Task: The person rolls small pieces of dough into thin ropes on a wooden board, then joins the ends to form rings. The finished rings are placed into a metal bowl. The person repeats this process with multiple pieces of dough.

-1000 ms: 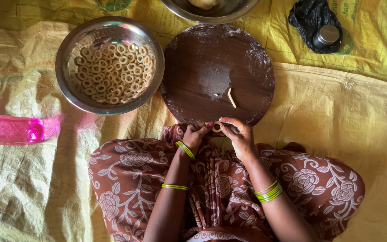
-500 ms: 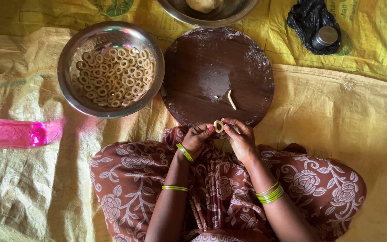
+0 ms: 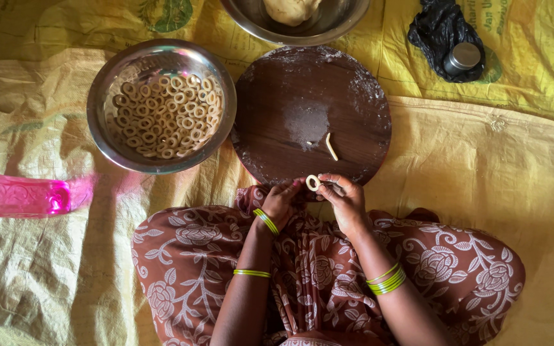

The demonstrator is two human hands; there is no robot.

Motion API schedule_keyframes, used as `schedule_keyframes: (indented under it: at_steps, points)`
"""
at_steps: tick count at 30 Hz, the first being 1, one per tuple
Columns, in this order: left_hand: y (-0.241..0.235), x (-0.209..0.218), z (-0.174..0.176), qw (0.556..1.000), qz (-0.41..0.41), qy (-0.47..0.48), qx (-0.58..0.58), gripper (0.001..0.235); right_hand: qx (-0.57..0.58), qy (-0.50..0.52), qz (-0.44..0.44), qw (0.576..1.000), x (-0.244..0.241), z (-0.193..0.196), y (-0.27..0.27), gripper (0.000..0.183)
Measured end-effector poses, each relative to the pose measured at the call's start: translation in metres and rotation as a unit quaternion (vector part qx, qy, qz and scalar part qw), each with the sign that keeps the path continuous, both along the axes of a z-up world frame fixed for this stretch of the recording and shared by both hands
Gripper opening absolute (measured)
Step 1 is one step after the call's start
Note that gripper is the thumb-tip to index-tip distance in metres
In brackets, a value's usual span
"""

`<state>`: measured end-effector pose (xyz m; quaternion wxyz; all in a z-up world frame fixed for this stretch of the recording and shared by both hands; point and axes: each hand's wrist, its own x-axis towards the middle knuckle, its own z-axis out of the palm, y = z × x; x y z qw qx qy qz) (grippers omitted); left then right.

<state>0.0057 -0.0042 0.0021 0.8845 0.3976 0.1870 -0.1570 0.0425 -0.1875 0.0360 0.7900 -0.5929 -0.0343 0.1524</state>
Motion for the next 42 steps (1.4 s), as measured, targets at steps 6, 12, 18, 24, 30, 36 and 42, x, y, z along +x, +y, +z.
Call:
schedule_keyframes:
  at_steps: [6,12,18,24,30,36,42]
  points:
    - [-0.001,-0.004,0.002,0.963,0.051,-0.059,-0.258,0.091,-0.091,-0.318,0.084,0.94,-0.01,0.003,0.008,0.016]
    - [0.002,-0.009,0.044,0.931,0.047,-0.17,-0.318,0.112,-0.005,-0.051,-0.146,0.988,0.023,0.003,-0.029,0.017]
    - [-0.032,-0.006,0.104,0.925,-0.052,-0.326,0.185,0.11,0.375,0.166,0.142,0.901,-0.025,0.035,-0.031,0.052]
    - [-0.038,-0.034,0.144,0.896,0.125,-0.338,0.261,0.095,0.494,0.221,0.093,0.836,-0.05,0.073,-0.013,0.067]
    - [-0.016,-0.097,0.147,0.93,0.171,-0.289,0.149,0.084,0.473,0.127,0.082,0.868,-0.099,0.124,-0.025,0.079]
    - [-0.085,-0.127,0.145,0.905,0.126,-0.209,-0.348,0.073,0.047,-0.282,0.098,0.953,-0.162,0.173,-0.019,0.095]
    - [-0.081,-0.162,0.2,0.898,0.125,-0.166,-0.388,0.071,0.337,-0.237,-0.073,0.908,-0.18,0.216,-0.11,0.081]
